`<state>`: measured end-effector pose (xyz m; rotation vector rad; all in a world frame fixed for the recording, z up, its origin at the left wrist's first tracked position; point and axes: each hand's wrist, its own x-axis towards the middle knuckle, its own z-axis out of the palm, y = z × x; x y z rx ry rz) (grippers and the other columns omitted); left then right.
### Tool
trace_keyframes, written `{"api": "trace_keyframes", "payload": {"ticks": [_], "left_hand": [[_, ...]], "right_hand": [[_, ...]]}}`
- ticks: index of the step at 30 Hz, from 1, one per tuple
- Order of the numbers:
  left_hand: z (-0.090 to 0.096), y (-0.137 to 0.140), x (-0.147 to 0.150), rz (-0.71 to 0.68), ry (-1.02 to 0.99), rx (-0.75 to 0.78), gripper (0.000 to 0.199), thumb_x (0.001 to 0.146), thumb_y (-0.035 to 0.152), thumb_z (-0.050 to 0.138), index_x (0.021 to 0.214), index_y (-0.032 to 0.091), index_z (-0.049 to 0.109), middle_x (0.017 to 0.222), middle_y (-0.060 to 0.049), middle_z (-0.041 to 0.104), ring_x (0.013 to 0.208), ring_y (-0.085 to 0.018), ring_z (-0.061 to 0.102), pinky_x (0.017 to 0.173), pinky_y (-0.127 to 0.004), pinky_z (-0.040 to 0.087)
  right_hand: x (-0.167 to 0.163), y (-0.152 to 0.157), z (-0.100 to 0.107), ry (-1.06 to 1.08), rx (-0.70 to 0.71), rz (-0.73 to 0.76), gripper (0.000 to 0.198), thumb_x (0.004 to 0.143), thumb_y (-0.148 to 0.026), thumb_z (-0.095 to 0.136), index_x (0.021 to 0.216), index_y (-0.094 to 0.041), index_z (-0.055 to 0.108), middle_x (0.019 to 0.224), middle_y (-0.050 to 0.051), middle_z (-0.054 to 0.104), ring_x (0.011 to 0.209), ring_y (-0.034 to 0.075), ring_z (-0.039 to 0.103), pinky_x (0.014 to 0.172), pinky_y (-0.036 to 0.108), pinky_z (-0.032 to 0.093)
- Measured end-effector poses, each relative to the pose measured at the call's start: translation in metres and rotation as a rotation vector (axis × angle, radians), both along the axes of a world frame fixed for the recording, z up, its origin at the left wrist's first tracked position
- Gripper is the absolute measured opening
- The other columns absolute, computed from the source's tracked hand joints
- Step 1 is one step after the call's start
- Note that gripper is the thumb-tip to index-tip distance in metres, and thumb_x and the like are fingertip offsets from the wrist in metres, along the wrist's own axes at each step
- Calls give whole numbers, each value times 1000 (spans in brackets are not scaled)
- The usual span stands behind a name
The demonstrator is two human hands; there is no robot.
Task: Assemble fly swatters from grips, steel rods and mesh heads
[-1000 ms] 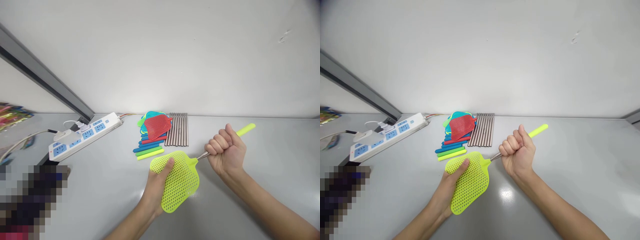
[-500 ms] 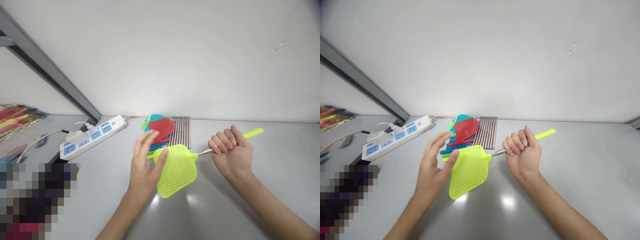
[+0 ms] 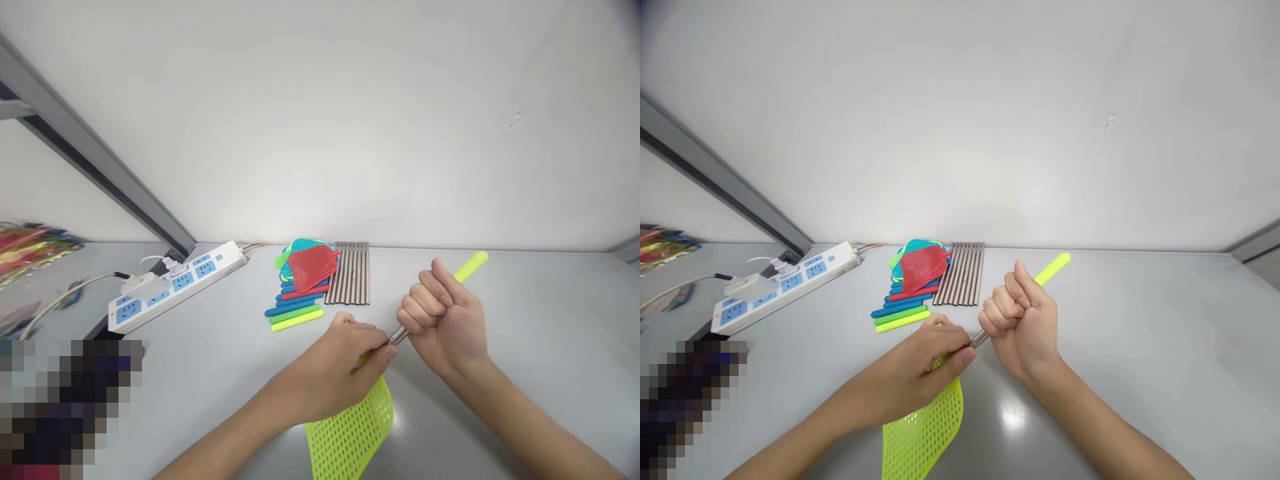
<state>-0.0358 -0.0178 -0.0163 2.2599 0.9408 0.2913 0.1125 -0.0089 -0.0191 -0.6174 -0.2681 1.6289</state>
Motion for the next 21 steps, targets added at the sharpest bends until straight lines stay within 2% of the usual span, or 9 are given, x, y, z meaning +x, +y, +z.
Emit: {"api": "trace_keyframes", "payload": {"ticks": [3, 6, 10, 13, 16, 18, 21], "left_hand": [[2, -5, 0, 36, -73, -52, 32, 87, 27, 27, 56, 18, 32, 54, 3, 37, 62, -11, 41, 64, -25, 35], [2, -6, 0, 67, -93, -8, 32, 87, 27, 28, 56, 18, 32, 54, 3, 38, 62, -12, 40, 62, -26, 34], [3, 2, 2, 73, -49, 237, 29, 86, 21, 29, 59, 17, 38, 55, 4, 39, 56, -11, 36, 73, -31, 31], [4, 8, 4, 45, 64, 455, 27, 86, 16, 28, 65, 17, 45, 60, 2, 43, 57, -11, 38, 80, -36, 27], [4, 9, 10, -16, 146, 564, 26, 85, 12, 27, 69, 17, 48, 62, 0, 45, 59, -13, 38, 79, -36, 26], [5, 8, 14, -34, 138, 561, 28, 86, 14, 26, 68, 17, 47, 61, 0, 45, 57, -12, 37, 76, -35, 27], [7, 6, 19, -36, 73, 493, 29, 87, 17, 26, 64, 17, 45, 59, 1, 43, 55, -11, 35, 73, -33, 29]], "right_hand": [[1, 1, 5, 5, -8, 28, 46, 79, -34, 46, 47, -18, 17, 41, -8, 8, 36, 6, 5, 32, 22, 8], [2, 4, 7, 5, 22, 56, 45, 80, -33, 45, 47, -18, 19, 41, -9, 9, 35, 6, 7, 32, 21, 11], [2, 9, 6, 13, 113, 126, 43, 81, -36, 44, 48, -18, 24, 42, -8, 18, 36, 6, 21, 36, 19, 27], [-1, 8, 1, -12, 104, 209, 44, 80, -39, 45, 47, -17, 25, 46, -5, 28, 43, 7, 34, 45, 21, 36], [-3, 6, -2, -16, 52, 181, 46, 81, -34, 44, 45, -18, 20, 41, -7, 19, 37, 7, 24, 40, 21, 31], [-3, 4, -1, -4, 15, 112, 47, 81, -34, 44, 45, -18, 17, 39, -8, 12, 34, 7, 13, 34, 21, 23], [0, 4, 5, -10, -6, 35, 47, 82, -35, 43, 46, -19, 16, 39, -9, 7, 34, 7, 6, 31, 21, 15]]}}
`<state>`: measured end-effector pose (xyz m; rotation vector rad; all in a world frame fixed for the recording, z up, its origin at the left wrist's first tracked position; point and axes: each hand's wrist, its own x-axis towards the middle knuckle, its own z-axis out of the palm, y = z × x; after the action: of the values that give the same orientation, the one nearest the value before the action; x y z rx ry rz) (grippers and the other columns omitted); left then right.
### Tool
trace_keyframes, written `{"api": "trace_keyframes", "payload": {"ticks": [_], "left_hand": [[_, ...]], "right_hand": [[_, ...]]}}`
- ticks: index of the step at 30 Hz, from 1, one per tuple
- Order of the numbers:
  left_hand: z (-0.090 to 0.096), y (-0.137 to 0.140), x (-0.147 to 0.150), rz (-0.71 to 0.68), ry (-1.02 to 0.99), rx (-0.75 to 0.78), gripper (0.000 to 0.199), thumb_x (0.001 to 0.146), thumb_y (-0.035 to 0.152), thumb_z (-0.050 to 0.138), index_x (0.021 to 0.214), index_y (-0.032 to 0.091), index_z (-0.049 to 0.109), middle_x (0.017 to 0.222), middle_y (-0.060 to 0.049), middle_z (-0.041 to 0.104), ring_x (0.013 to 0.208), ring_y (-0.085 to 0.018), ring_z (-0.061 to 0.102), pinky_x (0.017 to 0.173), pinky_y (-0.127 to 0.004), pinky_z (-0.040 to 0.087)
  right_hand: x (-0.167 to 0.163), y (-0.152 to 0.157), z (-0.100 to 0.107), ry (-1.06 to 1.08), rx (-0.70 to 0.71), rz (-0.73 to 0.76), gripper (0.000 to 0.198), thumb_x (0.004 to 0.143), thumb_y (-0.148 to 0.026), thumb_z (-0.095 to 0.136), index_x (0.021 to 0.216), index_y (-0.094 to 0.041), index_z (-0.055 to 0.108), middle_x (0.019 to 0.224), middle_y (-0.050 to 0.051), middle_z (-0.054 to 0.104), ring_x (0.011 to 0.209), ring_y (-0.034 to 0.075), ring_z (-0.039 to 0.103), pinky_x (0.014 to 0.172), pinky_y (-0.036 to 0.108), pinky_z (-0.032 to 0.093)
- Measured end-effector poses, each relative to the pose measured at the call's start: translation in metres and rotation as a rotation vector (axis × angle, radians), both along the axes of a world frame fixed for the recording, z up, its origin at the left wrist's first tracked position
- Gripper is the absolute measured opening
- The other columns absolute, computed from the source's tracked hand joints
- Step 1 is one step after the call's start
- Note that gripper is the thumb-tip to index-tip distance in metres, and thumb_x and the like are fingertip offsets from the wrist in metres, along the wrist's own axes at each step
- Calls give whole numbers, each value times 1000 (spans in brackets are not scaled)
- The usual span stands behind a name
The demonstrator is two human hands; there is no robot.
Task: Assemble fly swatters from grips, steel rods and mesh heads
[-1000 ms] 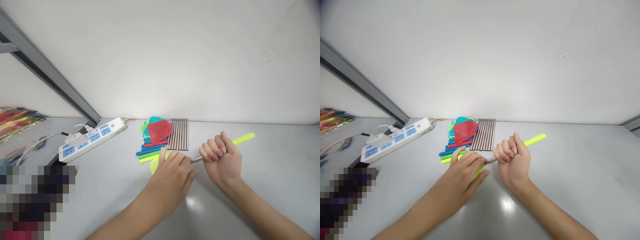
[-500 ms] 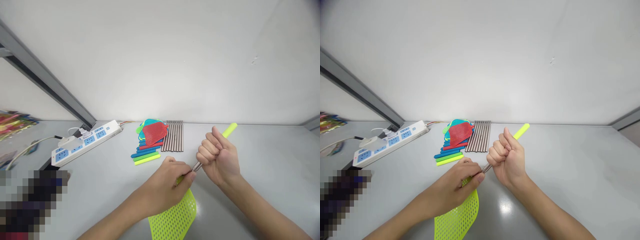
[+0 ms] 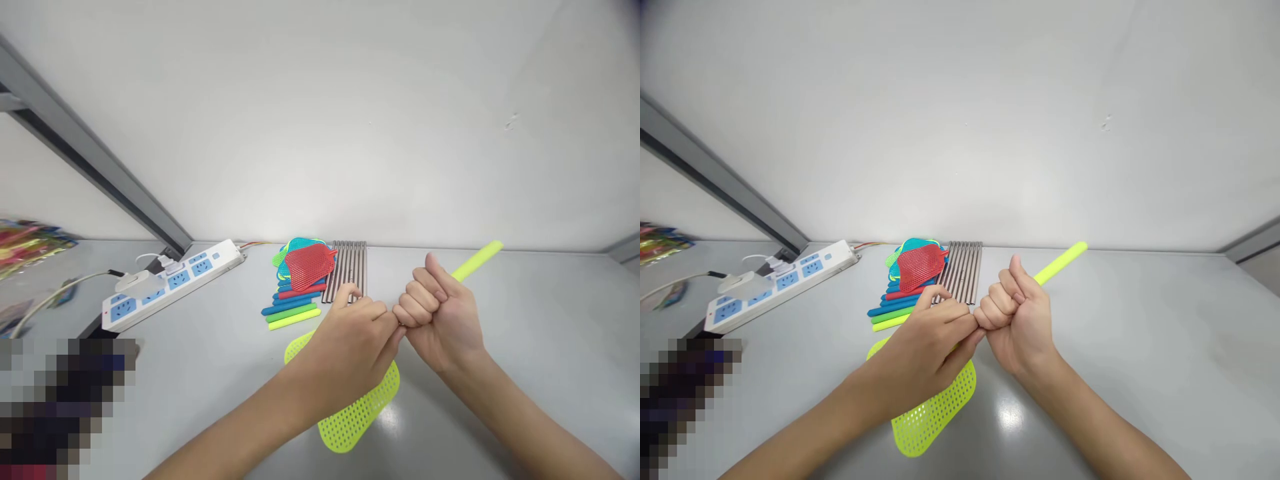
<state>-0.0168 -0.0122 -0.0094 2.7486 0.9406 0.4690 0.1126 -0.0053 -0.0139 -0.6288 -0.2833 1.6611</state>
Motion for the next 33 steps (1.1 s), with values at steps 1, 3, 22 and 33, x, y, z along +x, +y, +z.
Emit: {"api": "trace_keyframes", "payload": {"ticks": [1, 3, 22, 33], "left_hand": [[1, -1, 1, -3, -27, -25, 30, 87, 17, 26, 63, 17, 44, 57, 2, 42, 55, -11, 35, 73, -32, 29], [1, -2, 0, -3, -78, -59, 30, 86, 17, 28, 60, 17, 43, 56, 3, 40, 54, -10, 34, 73, -32, 30], [-9, -25, 22, -17, -429, -334, 23, 80, 14, 38, 99, 18, 51, 99, -7, 53, 90, -18, 47, 81, -31, 35], [-59, 5, 49, 484, -1350, -1189, 43, 79, 50, 38, 51, 17, 33, 47, 5, 29, 46, -8, 29, 48, -21, 27]], "right_hand": [[2, 0, 3, -11, 4, -10, 48, 82, -36, 42, 46, -19, 16, 39, -9, 6, 34, 6, 5, 31, 21, 13], [7, 3, 7, -38, 22, -26, 48, 82, -37, 42, 47, -19, 15, 39, -9, 6, 34, 6, 4, 30, 21, 12], [19, 21, -11, -1, 88, -389, 43, 80, -26, 48, 48, -17, 20, 39, -8, 16, 33, 5, 17, 34, 20, 23], [-3, 16, -33, 72, 89, -281, 44, 79, -26, 49, 48, -17, 19, 40, -8, 18, 35, 5, 21, 37, 19, 29]]}}
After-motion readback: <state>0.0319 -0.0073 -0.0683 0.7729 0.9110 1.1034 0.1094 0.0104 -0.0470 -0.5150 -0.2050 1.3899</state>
